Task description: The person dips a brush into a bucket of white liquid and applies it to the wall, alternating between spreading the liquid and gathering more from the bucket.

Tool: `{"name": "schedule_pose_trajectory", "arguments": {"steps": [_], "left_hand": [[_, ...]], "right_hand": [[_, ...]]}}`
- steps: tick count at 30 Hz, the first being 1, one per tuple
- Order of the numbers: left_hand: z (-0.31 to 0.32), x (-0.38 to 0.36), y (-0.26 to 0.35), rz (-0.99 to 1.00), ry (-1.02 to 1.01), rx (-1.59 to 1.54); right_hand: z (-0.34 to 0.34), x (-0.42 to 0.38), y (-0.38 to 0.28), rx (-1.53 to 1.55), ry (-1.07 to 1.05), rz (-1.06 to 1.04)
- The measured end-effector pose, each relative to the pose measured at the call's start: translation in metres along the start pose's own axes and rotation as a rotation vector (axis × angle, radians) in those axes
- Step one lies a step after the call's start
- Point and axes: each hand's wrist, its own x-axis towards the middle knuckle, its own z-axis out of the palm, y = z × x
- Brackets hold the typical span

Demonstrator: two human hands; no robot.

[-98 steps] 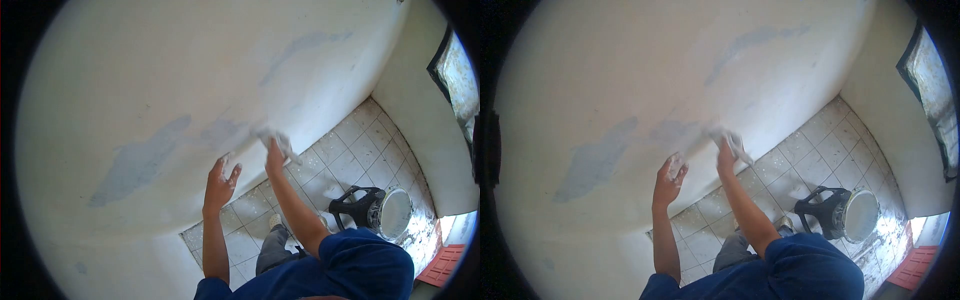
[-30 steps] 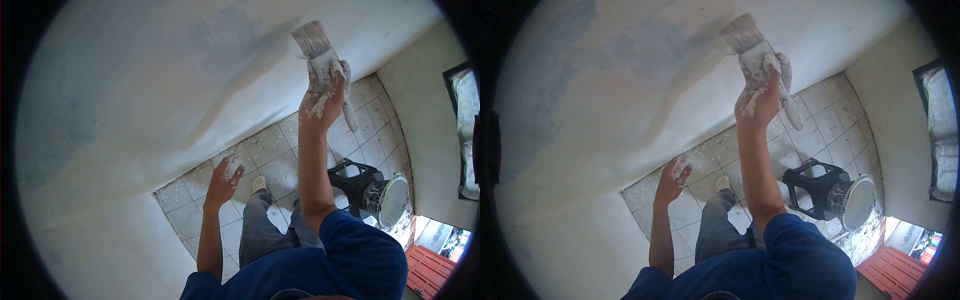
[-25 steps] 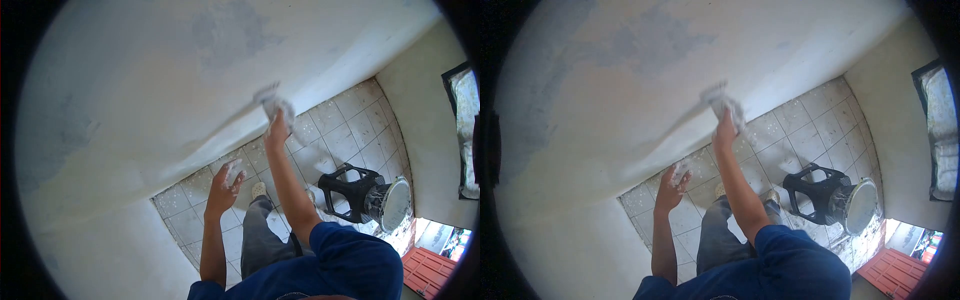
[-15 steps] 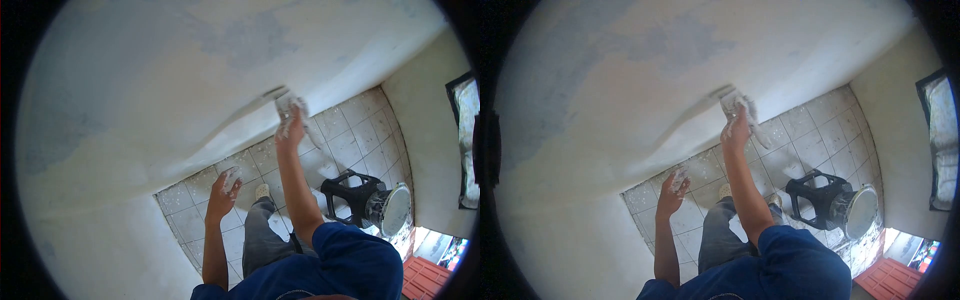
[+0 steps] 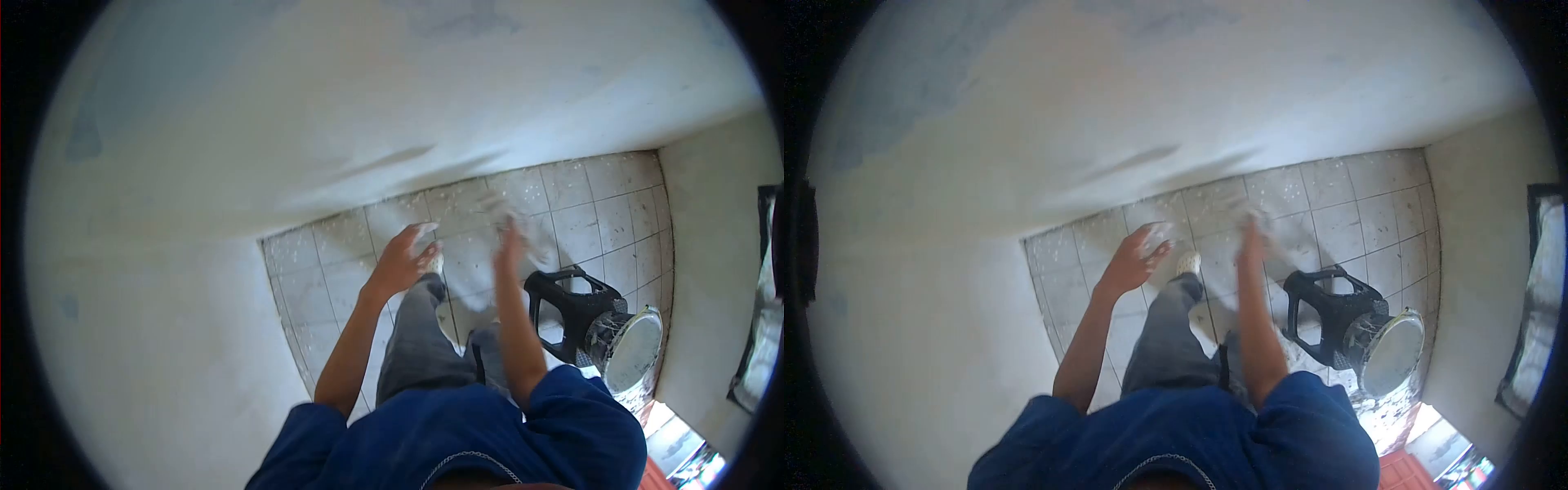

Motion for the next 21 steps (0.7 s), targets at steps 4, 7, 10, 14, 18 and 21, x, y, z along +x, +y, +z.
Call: {"name": "schedule_pose_trajectory", "arguments": {"steps": [4, 7, 10, 14, 18, 21], "left_hand": [[0.105, -0.009, 0.007, 0.1, -0.126, 0.025], [0.2, -0.018, 0.05, 0.206, -0.278, 0.052], [0.292, -0.032, 0.112, 0.186, -0.618, 0.017], [0.424, -0.068, 0.155, 0.489, -0.653, -0.022], [0.509, -0.088, 0.192, 0.661, -0.658, 0.091], [0.546, -0.095, 0.185, 0.678, -0.652, 0.322]], "right_hand": [[-0.195, -0.041, 0.041, 0.738, 0.388, 0.208], [-0.34, -0.101, 0.121, 0.322, 0.48, 0.133], [-0.453, -0.172, 0.123, -0.01, 0.543, 0.291], [-0.523, -0.238, 0.153, 0.179, 0.682, 0.122], [-0.549, -0.26, 0.197, -0.227, 0.578, 0.109], [-0.531, -0.244, 0.249, -0.027, 0.45, 0.271]]}}
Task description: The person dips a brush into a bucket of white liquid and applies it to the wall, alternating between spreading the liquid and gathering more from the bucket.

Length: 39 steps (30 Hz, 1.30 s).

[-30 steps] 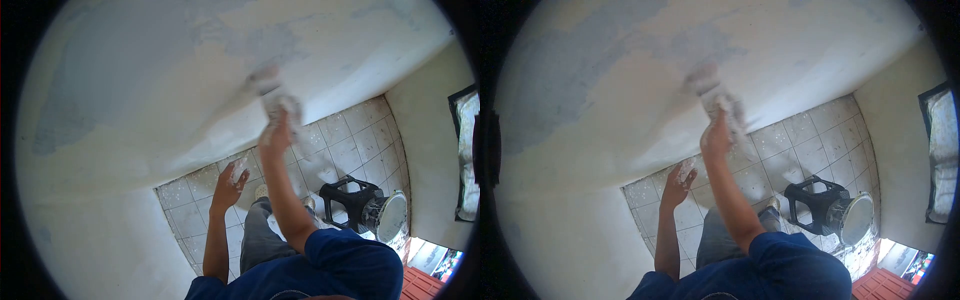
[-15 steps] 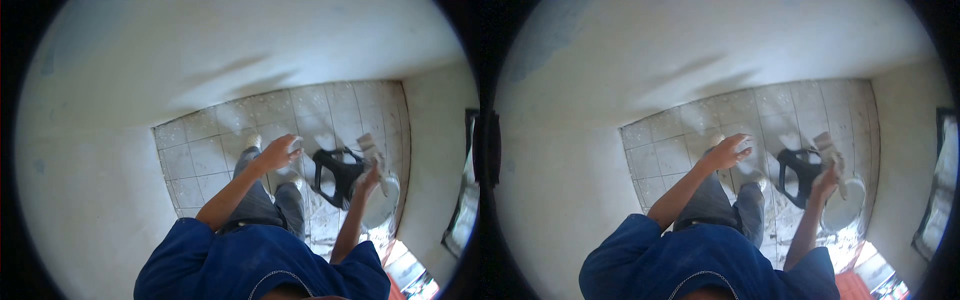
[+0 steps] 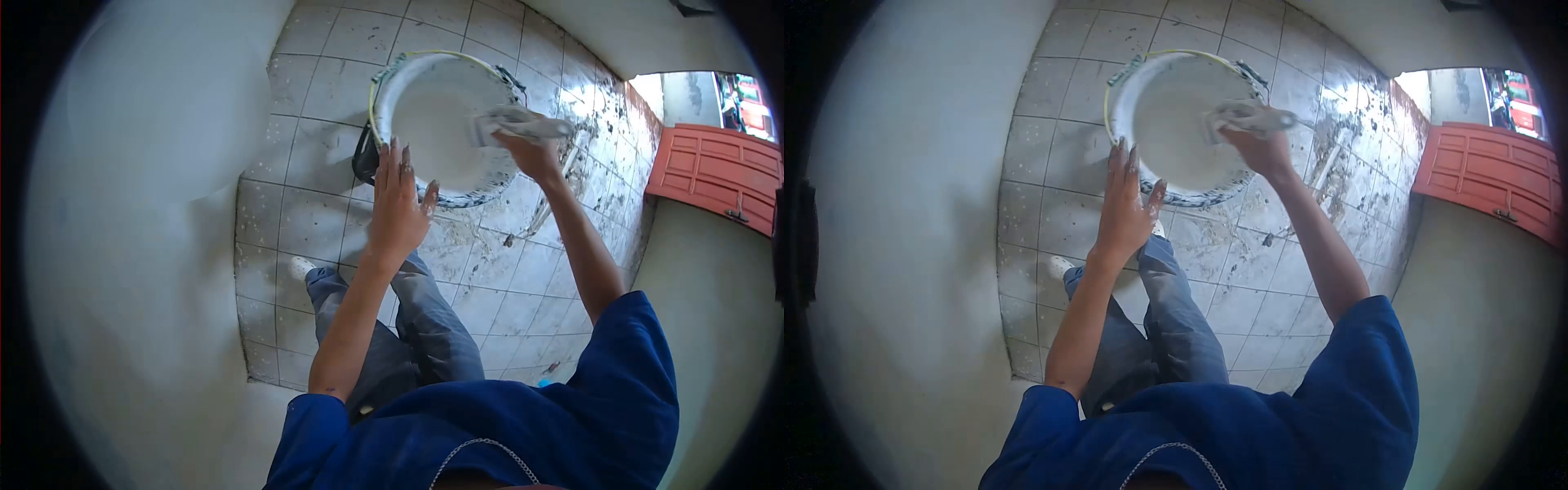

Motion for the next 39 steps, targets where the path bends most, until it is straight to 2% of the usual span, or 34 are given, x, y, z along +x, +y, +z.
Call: {"name": "schedule_pose_trajectory", "arguments": {"steps": [1, 4, 7, 10, 13, 14, 15, 16, 17, 18, 19, 20, 21, 22, 23, 24, 27, 28, 30, 31, 32, 33, 34, 35, 37, 38, 39], "left_hand": [[0.008, -0.004, 0.001, -0.017, -0.03, 0.06], [0.027, -0.014, -0.007, -0.06, -0.092, 0.197], [0.033, -0.022, -0.018, -0.062, -0.1, 0.222], [0.033, -0.025, -0.026, -0.024, -0.098, 0.185], [0.022, -0.029, -0.032, -0.017, -0.082, 0.071], [0.02, -0.034, -0.038, -0.03, -0.054, -0.006], [0.016, -0.038, -0.045, 0.005, -0.018, -0.056], [0.008, -0.043, -0.051, -0.004, -0.009, -0.074], [-0.002, -0.049, -0.058, -0.007, 0.009, -0.069], [-0.017, -0.056, -0.063, -0.038, 0.002, -0.032], [-0.024, -0.066, -0.074, -0.064, 0.017, -0.006], [-0.04, -0.075, -0.081, -0.11, 0.015, 0.02], [-0.059, -0.085, -0.092, -0.136, 0.037, 0.038], [-0.074, -0.093, -0.095, -0.151, 0.045, 0.046], [-0.094, -0.106, -0.116, -0.163, 0.092, 0.028], [-0.115, -0.121, -0.135, -0.173, 0.138, 0.008], [-0.173, -0.17, -0.181, -0.299, 0.268, -0.076], [-0.191, -0.192, -0.195, -0.356, 0.303, -0.11], [-0.227, -0.236, -0.232, -0.469, 0.354, -0.172], [-0.239, -0.26, -0.247, -0.524, 0.375, -0.217], [-0.251, -0.286, -0.262, -0.561, 0.416, -0.197], [-0.265, -0.313, -0.278, -0.597, 0.454, -0.171], [-0.277, -0.341, -0.293, -0.637, 0.485, -0.145], [-0.287, -0.369, -0.306, -0.673, 0.517, -0.134], [-0.306, -0.421, -0.327, -0.775, 0.56, -0.085], [-0.312, -0.444, -0.333, -0.84, 0.579, -0.046], [-0.318, -0.466, -0.339, -0.897, 0.594, -0.002]], "right_hand": [[0.01, 0.001, 0.01, -0.013, -0.027, -0.078], [0.05, 0.011, 0.035, -0.042, -0.131, -0.137], [0.086, 0.02, 0.05, -0.019, -0.249, 0.083], [0.12, 0.021, 0.07, 0.006, -0.291, 0.057], [0.122, 0.02, 0.075, -0.151, -0.295, 0.097], [0.112, 0.014, 0.075, -0.206, -0.229, 0.216], [0.094, 0.009, 0.067, -0.376, -0.251, 0.061], [0.077, 0.007, 0.055, -0.344, -0.273, 0.225], [0.076, 0.004, 0.086, -0.01, -0.148, 0.21], [0.063, 0.009, 0.082, 0.112, -0.142, 0.314], [0.051, 0.01, 0.096, 0.296, -0.081, 0.271], [0.037, 0.012, 0.093, 0.459, -0.005, 0.417], [0.029, 0.014, 0.08, 0.446, 0.077, 0.386], [0.02, 0.013, 0.025, 0.493, 0.192, 0.432], [0.019, 0.018, 0.029, 0.528, 0.148, 0.404], [0.022, 0.015, 0.02, 0.735, 0.092, 0.301], [0.093, 0.011, -0.058, 0.553, 0.204, -0.049], [0.132, 0.008, -0.066, 0.564, 0.206, -0.117], [0.222, -0.01, -0.173, 1.001, 0.28, 0.217], [0.269, -0.019, -0.21, 1.112, -0.019, -0.043], [0.329, -0.022, -0.186, 0.969, 0.018, 0.036], [0.386, -0.046, -0.247, 1.253, -0.042, 0.125], [0.442, -0.068, -0.276, 1.111, 0.01, 0.235], [0.506, -0.089, -0.274, 1.127, -0.124, 0.177], [0.588, -0.147, -0.335, 0.908, -0.199, 0.039], [0.629, -0.166, -0.357, 1.102, -0.193, 0.273], [0.667, -0.187, -0.376, 1.282, -0.114, 0.296]]}}
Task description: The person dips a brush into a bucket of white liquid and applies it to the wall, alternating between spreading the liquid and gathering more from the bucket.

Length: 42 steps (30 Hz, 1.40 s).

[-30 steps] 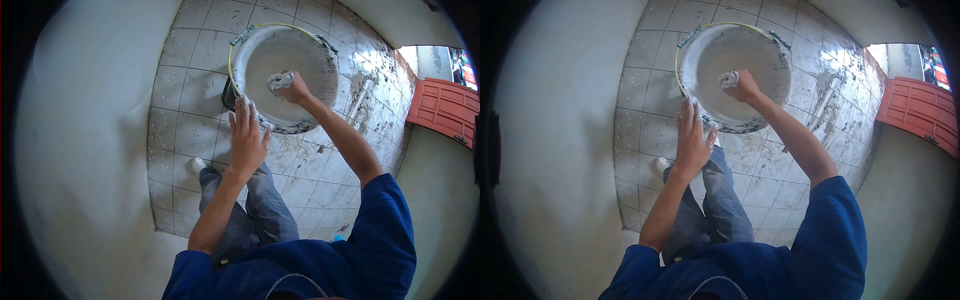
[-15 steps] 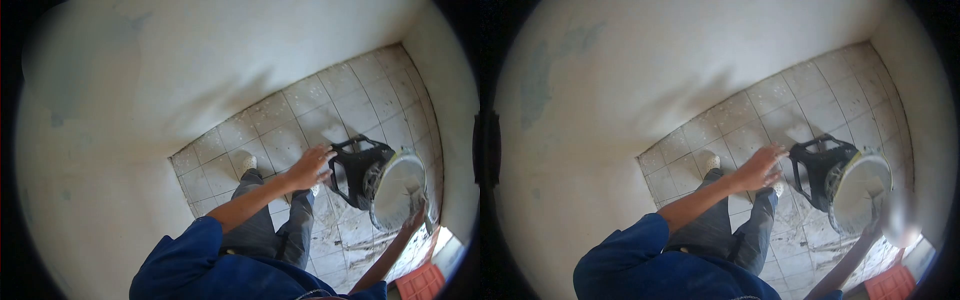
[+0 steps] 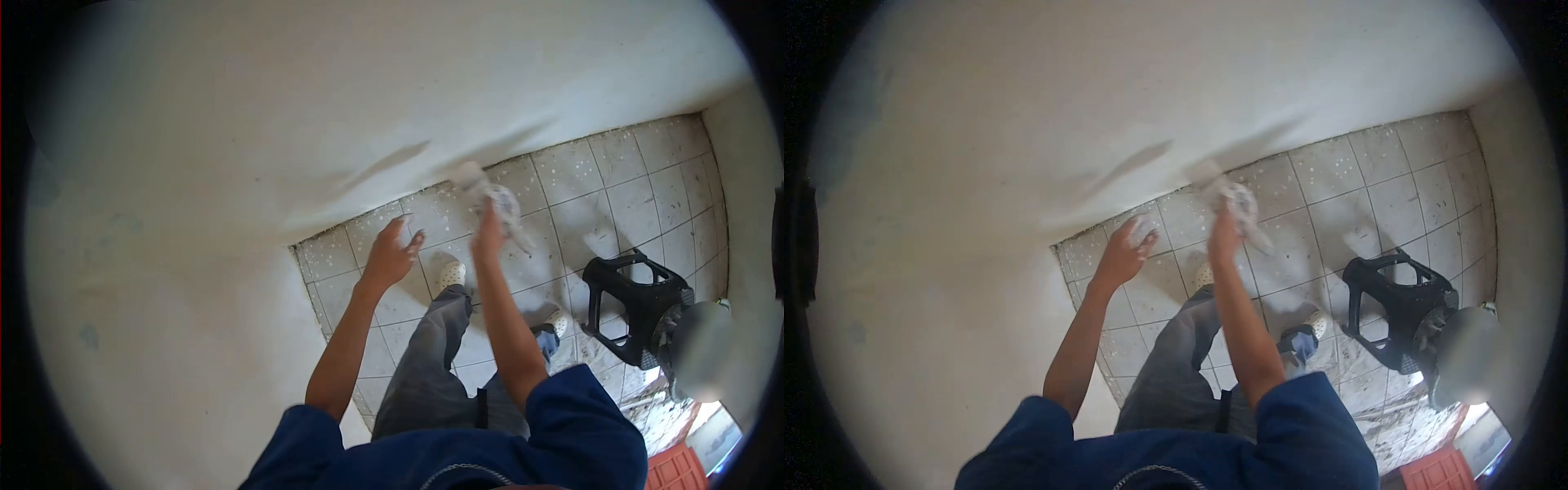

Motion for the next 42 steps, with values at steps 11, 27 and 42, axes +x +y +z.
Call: {"name": "schedule_pose_trajectory", "arguments": {"steps": [11, 27, 42], "left_hand": [[-0.04, -0.055, -0.076, -0.238, 0.094, -0.254], [-0.035, -0.083, -0.071, -0.316, 0.032, -0.243], [-0.014, -0.067, -0.075, -0.234, -0.01, -0.259]], "right_hand": [[0.168, -0.058, -0.046, -0.2, -0.28, -0.199], [0.165, -0.023, -0.008, 0.517, -0.068, 0.04], [0.087, 0.021, 0.096, 0.201, 0.146, 0.152]]}}
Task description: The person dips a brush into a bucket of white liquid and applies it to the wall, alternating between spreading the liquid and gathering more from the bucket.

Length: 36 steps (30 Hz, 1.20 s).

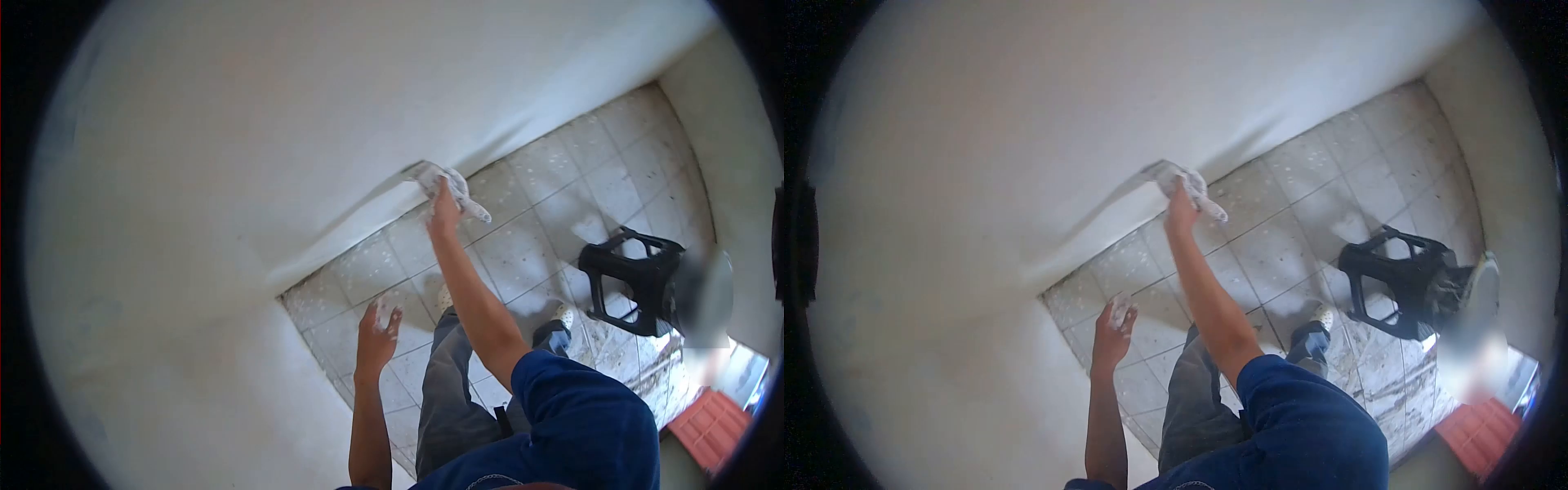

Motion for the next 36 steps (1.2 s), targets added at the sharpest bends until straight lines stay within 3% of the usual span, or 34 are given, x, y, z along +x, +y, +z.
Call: {"name": "schedule_pose_trajectory", "arguments": {"steps": [3, 6, 8, 11, 12, 14, 17, 18, 20, 21, 24, 25, 27, 31, 33, 36], "left_hand": [[-0.003, -0.007, 0.011, -0.038, -0.019, 0.02], [-0.004, -0.007, 0.018, -0.066, -0.118, -0.074], [-0.001, 0.001, 0.025, -0.049, -0.12, -0.053], [0.01, 0.012, 0.035, -0.018, -0.149, -0.027], [0.015, 0.017, 0.037, 0.0, -0.171, -0.054], [0.022, 0.029, 0.031, 0.067, -0.2, -0.051], [0.021, 0.051, 0.027, 0.168, -0.209, -0.008], [0.021, 0.058, 0.046, 0.176, -0.218, -0.022], [0.02, 0.066, 0.072, 0.173, -0.213, -0.054], [0.022, 0.068, 0.082, 0.196, -0.201, -0.037], [0.035, 0.069, 0.107, 0.232, -0.187, -0.025], [0.044, 0.07, 0.109, 0.235, -0.196, -0.049], [0.063, 0.073, 0.112, 0.239, -0.206, -0.079], [0.094, 0.063, 0.109, 0.224, -0.255, -0.082], [0.105, 0.059, 0.1, 0.259, -0.268, 0.03], [0.119, 0.052, 0.1, 0.199, -0.317, 0.151]], "right_hand": [[0.065, -0.01, -0.099, 0.195, -0.111, -0.036], [0.11, -0.021, -0.181, 0.398, -0.345, -0.234], [0.105, -0.02, -0.196, 0.359, -0.45, -0.344], [0.059, 0.037, -0.132, 0.065, -0.233, -0.344], [0.031, 0.055, -0.1, -0.27, -0.033, -0.381], [-0.026, 0.078, -0.06, -0.393, 0.141, -0.187], [-0.049, 0.085, -0.078, -0.267, 0.194, 0.026], [-0.04, 0.109, -0.094, -0.424, 0.09, -0.047], [0.032, 0.123, -0.164, -0.142, 0.011, -0.124], [0.076, 0.102, -0.213, 0.154, -0.072, -0.203], [0.124, 0.079, -0.298, 0.261, -0.579, -0.736], [0.146, 0.051, -0.323, 0.312, -0.383, -0.702], [0.138, 0.058, -0.326, 0.295, -0.532, -0.705], [0.028, 0.187, -0.189, 0.016, -0.047, -0.374], [-0.024, 0.171, -0.168, -0.285, 0.235, -0.173], [-0.099, 0.147, -0.208, -0.38, 0.183, -0.062]]}}
